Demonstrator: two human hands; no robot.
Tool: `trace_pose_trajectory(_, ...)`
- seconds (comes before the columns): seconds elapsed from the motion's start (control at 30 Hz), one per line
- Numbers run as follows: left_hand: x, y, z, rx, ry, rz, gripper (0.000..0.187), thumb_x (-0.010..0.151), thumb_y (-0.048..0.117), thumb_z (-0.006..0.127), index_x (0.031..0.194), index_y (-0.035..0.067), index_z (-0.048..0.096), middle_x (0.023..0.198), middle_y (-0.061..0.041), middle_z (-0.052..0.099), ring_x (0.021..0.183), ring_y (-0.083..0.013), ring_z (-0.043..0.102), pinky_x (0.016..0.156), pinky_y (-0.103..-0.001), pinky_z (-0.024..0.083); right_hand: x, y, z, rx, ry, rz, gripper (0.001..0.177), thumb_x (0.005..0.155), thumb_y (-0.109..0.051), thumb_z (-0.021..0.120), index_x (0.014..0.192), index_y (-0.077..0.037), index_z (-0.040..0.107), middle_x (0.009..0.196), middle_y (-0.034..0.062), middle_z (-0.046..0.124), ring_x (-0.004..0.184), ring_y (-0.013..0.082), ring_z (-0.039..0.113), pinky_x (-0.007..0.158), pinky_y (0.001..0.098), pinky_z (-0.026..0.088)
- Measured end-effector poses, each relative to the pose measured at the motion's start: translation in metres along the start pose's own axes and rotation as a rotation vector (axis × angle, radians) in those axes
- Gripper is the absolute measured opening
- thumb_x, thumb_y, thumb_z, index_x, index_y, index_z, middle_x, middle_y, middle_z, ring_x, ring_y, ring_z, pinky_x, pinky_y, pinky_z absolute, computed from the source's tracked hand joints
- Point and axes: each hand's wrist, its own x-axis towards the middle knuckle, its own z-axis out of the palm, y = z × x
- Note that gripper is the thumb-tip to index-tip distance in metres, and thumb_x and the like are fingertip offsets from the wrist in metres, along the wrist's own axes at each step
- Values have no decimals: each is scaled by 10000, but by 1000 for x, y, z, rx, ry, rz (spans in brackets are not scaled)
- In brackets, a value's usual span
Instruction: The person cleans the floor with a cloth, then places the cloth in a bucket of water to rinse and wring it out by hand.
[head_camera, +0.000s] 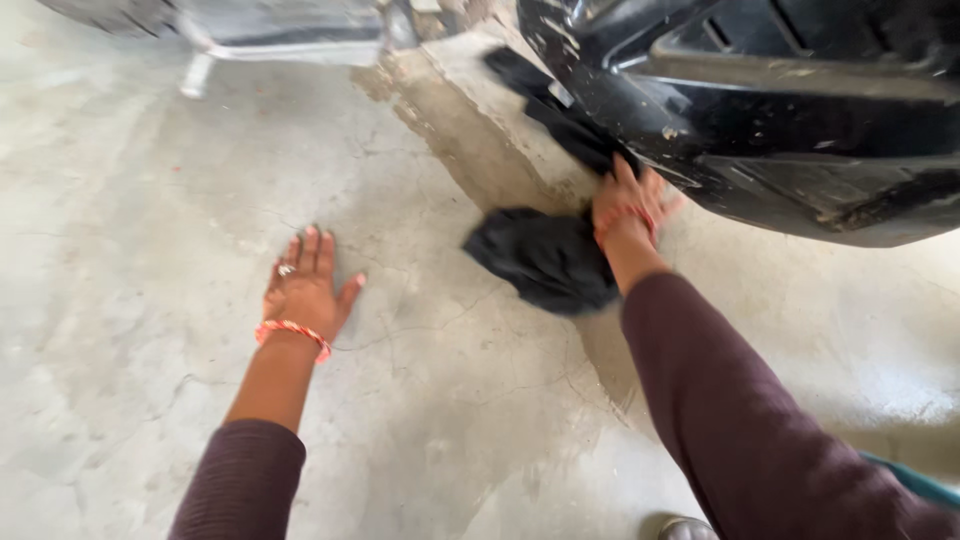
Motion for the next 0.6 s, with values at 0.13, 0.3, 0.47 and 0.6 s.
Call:
trace_pose_trajectory(0.13, -29, -8, -5, 57, -77, 21, 795, 997, 611, 347, 1610, 136, 174, 1692, -54, 136, 1534, -246, 169, 1221, -411, 179, -34, 35, 10, -91, 28, -46, 469, 1031, -381, 443, 1499, -375, 466, 1686, 108, 211, 1546, 297, 174, 1226, 599, 62)
trace_pose_trajectory(0.3, -49, -22, 3, 60, -133, 33, 786, 997, 586, 358, 1621, 147, 166, 1701, -43, 133, 1536, -255, 195, 1209, -408, 226, -114, 13, 23, -35, -13, -223, 499, 995, -395, 476, 1493, -361, 452, 1665, 129, 226, 1527, 343, 199, 1197, 586, 136)
trace_pose_trajectory(0.47, -40, -41, 6, 204, -87, -18, 769, 1047, 546, 317, 1617, 49, 181, 1691, -86, 183, 1491, -289, 280, 1176, -465, 286, -224, -43, 25, -118, -97, -702, 538, 1006, -369, 435, 1521, -216, 463, 1640, 180, 298, 1509, 416, 242, 1195, 589, 206)
trace_pose_trajectory(0.6, -34, -44, -5, 49, 21, -143, 780, 1036, 558, 342, 1596, 26, 232, 1658, -138, 244, 1472, -328, 307, 1162, -480, 285, -321, -78, 23, -146, -262, -1243, 571, 886, -298, 498, 1453, -229, 516, 1618, 124, 333, 1503, 372, 246, 1221, 549, 169)
